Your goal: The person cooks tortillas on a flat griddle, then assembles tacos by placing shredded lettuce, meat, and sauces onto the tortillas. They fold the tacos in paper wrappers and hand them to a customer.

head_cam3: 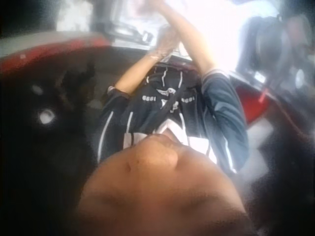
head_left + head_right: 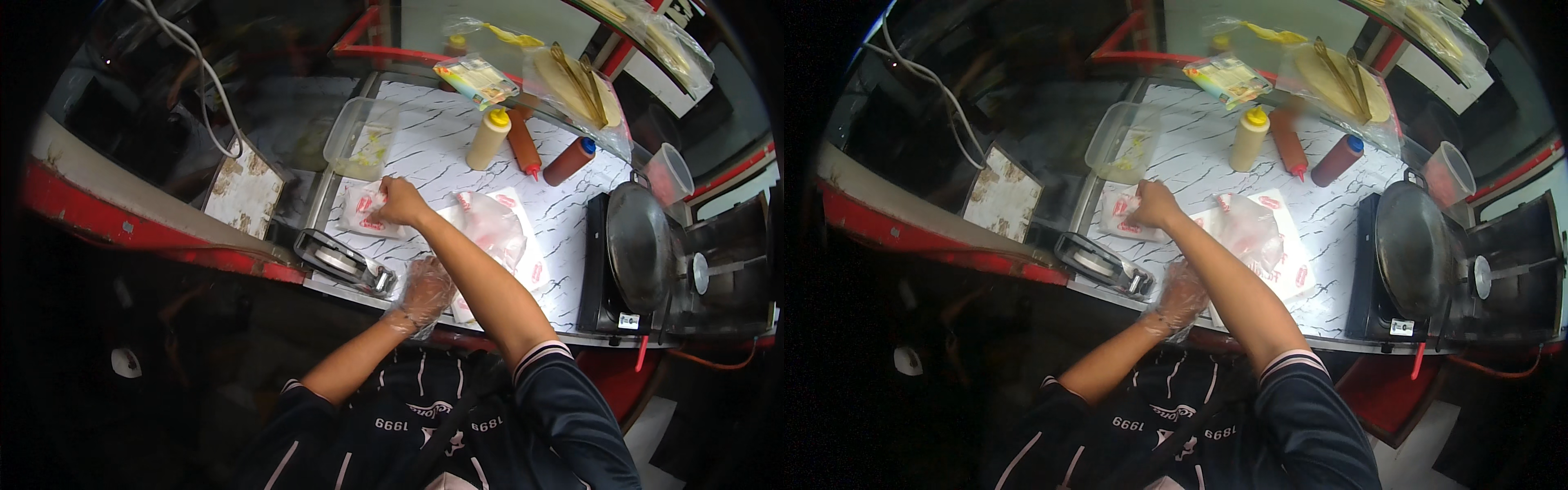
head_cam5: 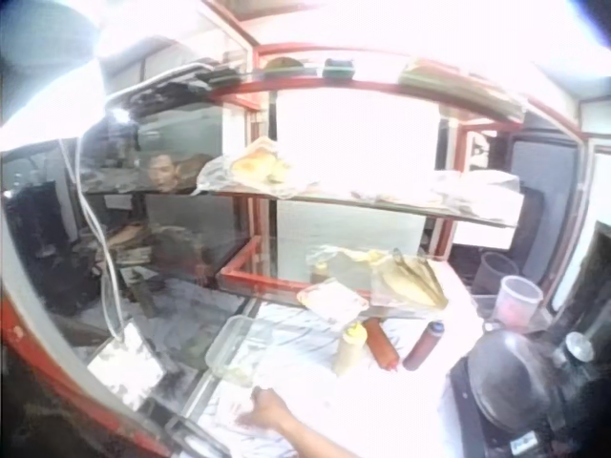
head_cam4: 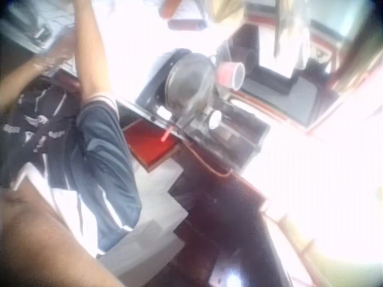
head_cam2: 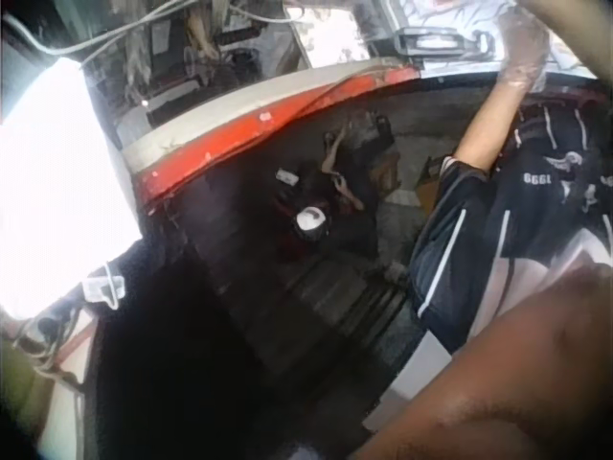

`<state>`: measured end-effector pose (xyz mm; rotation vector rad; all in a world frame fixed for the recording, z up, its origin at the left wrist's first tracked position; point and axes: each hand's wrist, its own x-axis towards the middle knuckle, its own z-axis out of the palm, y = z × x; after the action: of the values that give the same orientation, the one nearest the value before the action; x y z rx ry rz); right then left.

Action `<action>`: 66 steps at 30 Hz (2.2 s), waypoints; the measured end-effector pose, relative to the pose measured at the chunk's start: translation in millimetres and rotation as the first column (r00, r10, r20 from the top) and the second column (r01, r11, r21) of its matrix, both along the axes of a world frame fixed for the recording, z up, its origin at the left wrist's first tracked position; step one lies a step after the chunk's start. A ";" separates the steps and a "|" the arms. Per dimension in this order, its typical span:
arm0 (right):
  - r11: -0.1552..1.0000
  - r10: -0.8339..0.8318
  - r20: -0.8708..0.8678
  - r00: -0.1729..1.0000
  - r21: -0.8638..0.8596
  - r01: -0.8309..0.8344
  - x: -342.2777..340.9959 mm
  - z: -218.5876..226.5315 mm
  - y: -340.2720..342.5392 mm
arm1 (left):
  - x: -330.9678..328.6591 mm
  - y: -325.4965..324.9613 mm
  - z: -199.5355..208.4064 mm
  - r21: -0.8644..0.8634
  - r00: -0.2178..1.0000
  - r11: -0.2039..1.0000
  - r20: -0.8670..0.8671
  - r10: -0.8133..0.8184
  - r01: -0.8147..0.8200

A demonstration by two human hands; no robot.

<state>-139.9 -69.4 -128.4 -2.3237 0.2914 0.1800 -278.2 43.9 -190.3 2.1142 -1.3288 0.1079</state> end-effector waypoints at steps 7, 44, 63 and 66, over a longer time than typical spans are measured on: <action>0.952 -0.160 0.189 0.969 0.291 0.100 -95.2 58.7 -24.8 | -18.6 31.4 60.0 -0.249 0.931 0.965 -0.366 -0.019 -0.078; 0.436 -0.394 0.106 0.913 0.896 0.084 -282.0 121.8 -47.5 | -79.3 8.9 126.6 -0.548 0.029 0.647 -0.774 -0.632 -0.530; 0.520 -0.366 -0.031 0.930 0.822 0.233 -348.9 100.5 -81.9 | -67.2 -12.7 136.3 -0.135 0.357 0.988 -0.921 -0.153 0.075; 0.334 -0.501 -0.151 0.852 0.874 0.352 -386.3 91.0 -101.2 | -60.5 -13.6 133.3 -0.129 0.629 0.988 -0.762 -0.153 0.083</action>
<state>-526.2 -170.7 -37.4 -1.1094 0.5724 -0.1097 -338.7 30.3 -57.0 1.6565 -0.8847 -0.7263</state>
